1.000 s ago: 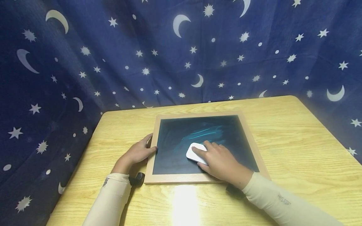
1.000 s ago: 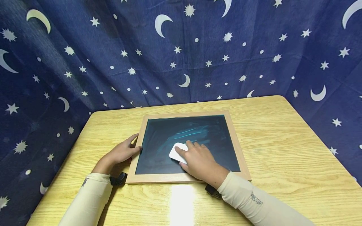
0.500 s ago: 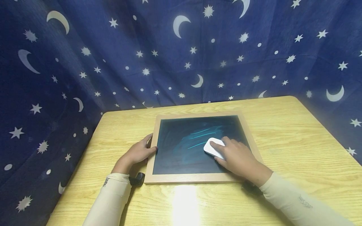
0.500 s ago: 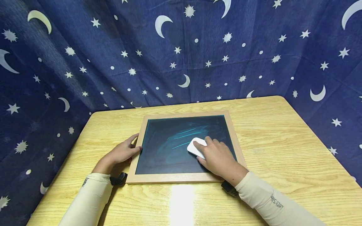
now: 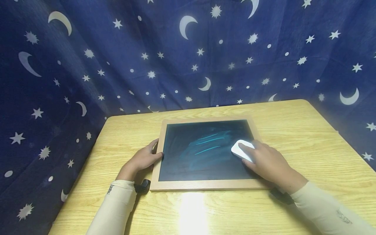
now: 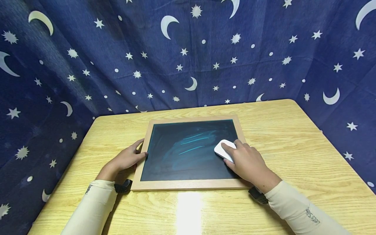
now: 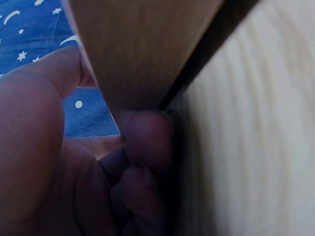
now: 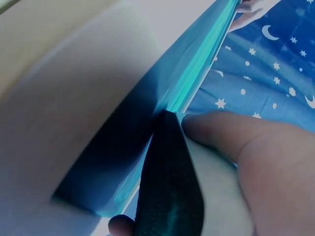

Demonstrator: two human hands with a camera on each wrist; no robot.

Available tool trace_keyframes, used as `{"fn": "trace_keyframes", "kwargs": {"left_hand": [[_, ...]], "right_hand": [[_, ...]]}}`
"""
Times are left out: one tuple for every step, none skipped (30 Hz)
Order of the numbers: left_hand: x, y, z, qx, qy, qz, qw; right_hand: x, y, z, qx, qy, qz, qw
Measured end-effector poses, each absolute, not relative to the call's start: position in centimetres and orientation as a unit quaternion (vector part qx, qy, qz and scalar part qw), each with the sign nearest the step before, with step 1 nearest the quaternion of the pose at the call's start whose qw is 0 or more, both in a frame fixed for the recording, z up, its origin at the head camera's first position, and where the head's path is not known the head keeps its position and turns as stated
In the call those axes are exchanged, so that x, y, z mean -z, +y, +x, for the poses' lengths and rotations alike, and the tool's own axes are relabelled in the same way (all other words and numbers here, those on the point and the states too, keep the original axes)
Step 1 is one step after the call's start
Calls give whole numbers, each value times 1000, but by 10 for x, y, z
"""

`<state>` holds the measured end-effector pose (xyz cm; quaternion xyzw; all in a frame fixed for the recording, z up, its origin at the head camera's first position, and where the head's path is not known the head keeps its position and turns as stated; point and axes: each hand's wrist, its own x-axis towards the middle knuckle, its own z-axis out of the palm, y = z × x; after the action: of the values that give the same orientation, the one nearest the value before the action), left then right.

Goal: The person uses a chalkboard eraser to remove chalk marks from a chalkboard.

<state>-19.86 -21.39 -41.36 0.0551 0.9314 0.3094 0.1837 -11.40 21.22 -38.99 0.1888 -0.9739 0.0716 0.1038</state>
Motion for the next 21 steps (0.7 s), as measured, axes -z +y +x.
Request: {"fn": "trace_keyframes", "kwargs": {"left_hand": [[414,-214,-199,-310,931,54,184],[414,-214,-199,-309,932,53,183],[414,-214,-199,-308,932,53,182],[415,-214,-199,-306,933,52,181],[415,-214,-200,-306,933,51,180],[415,-214,-199,-308,933,51,179],[415,-214,-199,-310,932,49,179],[415,-214,-199,-311,932,49,180],[415,-214,-199,-313,931,47,180],[414,-214,-199,-314,931,46,181],[414,-214,-199,-316,930,45,183],[414,-214,-199,-316,930,45,184],[414,-214,-199,-315,930,45,184],[414,-214,-199,-314,930,45,184],[413,-214,-199,-312,931,47,182],[413,-214,-199,-310,932,49,180],[413,-214,-199,-308,933,50,180],[413,-214,-199,-306,934,51,179],[414,-214,-199,-304,934,52,179],[414,-214,-199,-303,935,52,179],[414,-214,-199,-301,935,53,179]], "right_hand": [[390,214,-113,-74,-974,186,102],[389,215,-113,-75,-975,184,101],[389,216,-113,-77,-975,182,99],[389,216,-112,-76,-976,180,98],[389,216,-112,-77,-976,181,99],[388,216,-112,-77,-976,181,98],[388,215,-112,-78,-975,181,98],[387,215,-112,-77,-976,180,97],[387,214,-112,-77,-976,180,95],[386,213,-112,-77,-976,178,95],[386,213,-112,-76,-977,177,94],[386,212,-112,-76,-977,176,93],[385,211,-112,-75,-977,177,94],[385,210,-112,-74,-977,177,94],[385,209,-113,-74,-976,179,96],[385,208,-113,-73,-976,181,97],[385,207,-113,-72,-975,183,98],[385,205,-113,-72,-975,187,99],[385,203,-114,-71,-974,189,100],[385,201,-114,-70,-974,192,100],[385,199,-114,-69,-973,196,101]]}}
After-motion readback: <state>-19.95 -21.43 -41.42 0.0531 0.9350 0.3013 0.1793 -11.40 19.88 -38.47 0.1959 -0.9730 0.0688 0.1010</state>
